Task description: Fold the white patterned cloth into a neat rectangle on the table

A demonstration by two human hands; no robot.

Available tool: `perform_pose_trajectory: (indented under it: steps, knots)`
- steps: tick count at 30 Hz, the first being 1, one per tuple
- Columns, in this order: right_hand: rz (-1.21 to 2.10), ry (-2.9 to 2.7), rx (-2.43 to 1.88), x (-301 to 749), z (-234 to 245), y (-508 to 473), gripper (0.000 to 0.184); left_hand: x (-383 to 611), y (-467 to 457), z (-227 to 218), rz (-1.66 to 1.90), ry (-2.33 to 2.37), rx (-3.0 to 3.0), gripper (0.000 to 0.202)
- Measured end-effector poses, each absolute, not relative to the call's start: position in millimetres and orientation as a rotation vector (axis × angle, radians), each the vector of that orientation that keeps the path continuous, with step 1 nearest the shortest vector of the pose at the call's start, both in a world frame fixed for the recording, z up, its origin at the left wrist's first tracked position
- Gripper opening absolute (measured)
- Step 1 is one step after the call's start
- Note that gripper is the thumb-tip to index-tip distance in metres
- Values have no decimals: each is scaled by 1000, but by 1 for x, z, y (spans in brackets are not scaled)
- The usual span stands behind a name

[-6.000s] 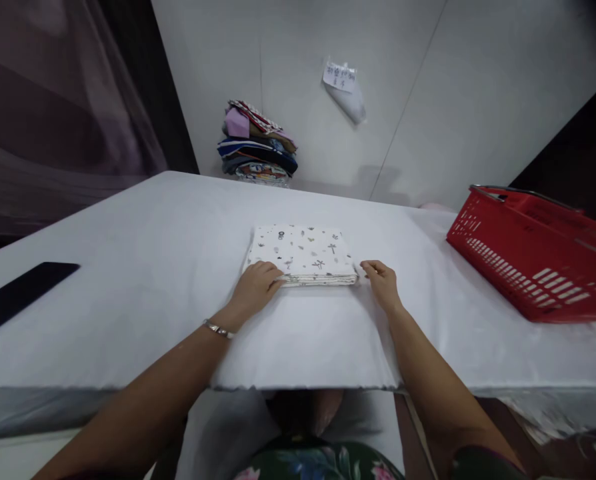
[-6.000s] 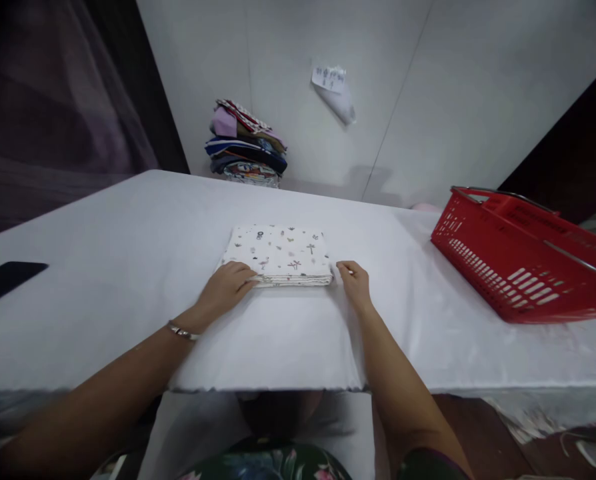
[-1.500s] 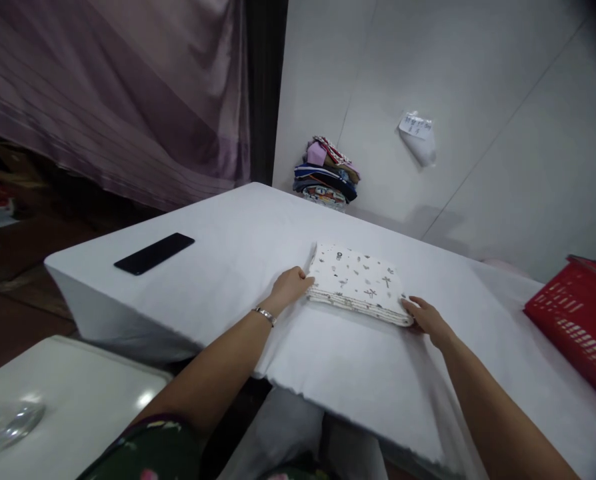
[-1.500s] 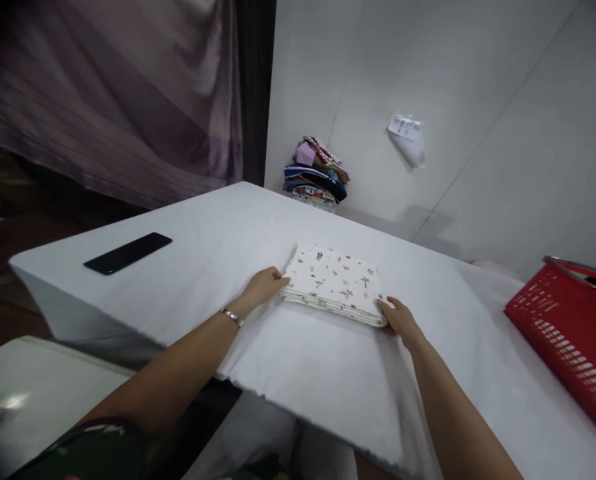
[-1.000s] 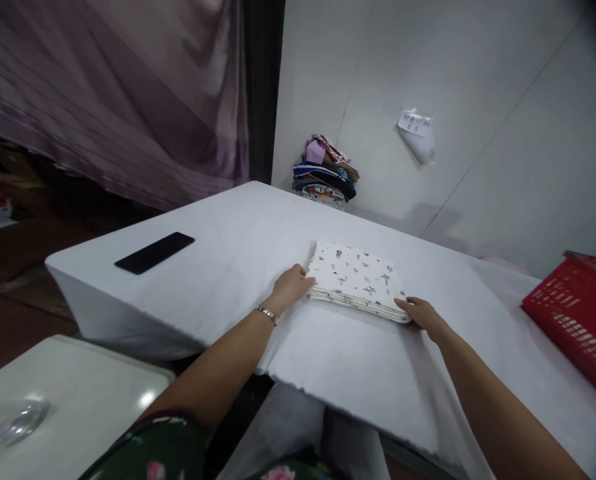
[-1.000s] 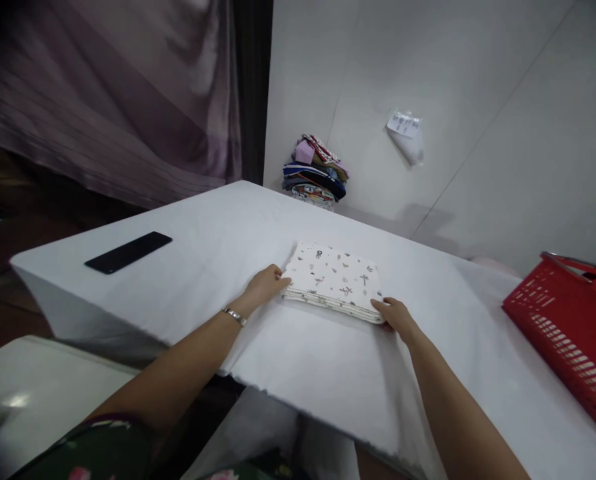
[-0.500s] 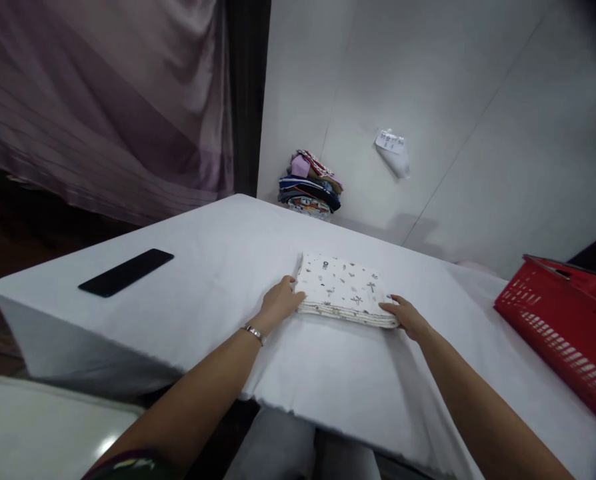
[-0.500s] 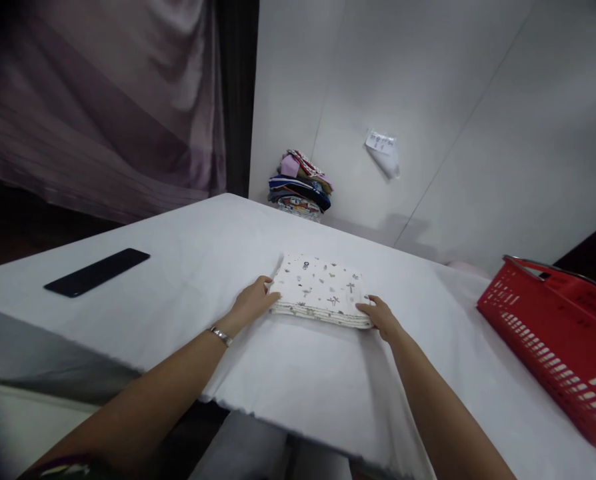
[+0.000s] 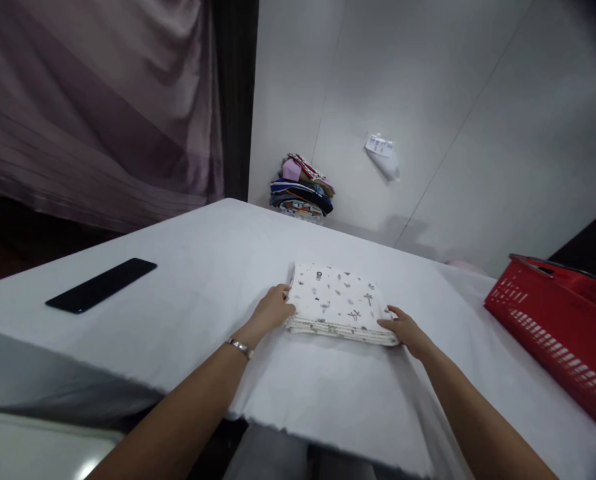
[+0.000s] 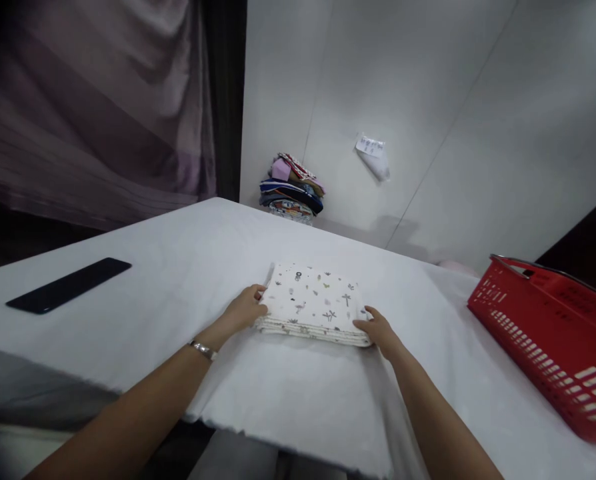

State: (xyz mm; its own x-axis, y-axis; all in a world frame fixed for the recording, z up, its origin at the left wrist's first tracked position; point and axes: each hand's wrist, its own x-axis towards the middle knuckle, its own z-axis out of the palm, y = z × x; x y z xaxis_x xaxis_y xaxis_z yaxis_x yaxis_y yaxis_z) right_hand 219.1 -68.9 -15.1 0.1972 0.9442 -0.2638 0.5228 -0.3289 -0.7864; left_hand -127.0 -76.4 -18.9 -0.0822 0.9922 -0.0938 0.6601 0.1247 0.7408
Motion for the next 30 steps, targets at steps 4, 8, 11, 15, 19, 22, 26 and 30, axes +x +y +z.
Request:
perform_pose_trajectory:
  steps: [4, 8, 11, 15, 19, 22, 26, 30]
  knots:
    - [525, -1789, -2094, 218, -8, -60, 78, -120, -84, -7, 691, 1963, 1780, 52]
    - [207, -2083, -1828, 193, 4, -40, 63, -99, -75, 9, 722, 1970, 2145, 50]
    - [162, -2236, -1695, 170, 4, -20, 62, -82, -53, 9, 668, 1852, 2364, 51]
    - [217, -2314, -1878, 163, -14, 1, 65, -79, -23, -14, 438, 1864, 2291, 64]
    - [318, -2280, -2001, 173, -31, 6, 67, -88, -12, -35, 376, 1888, 2196, 69]
    - [318, -2276, -1990, 175, -34, 6, 68, -90, -13, -36, 382, 1887, 2177, 68]
    - [317, -2272, -1946, 176, -36, 8, 68, -90, -13, -33, 397, 1881, 2157, 69]
    - [395, -2217, -1834, 186, -40, 18, 66, -92, -12, -35, 417, 1882, 2156, 69]
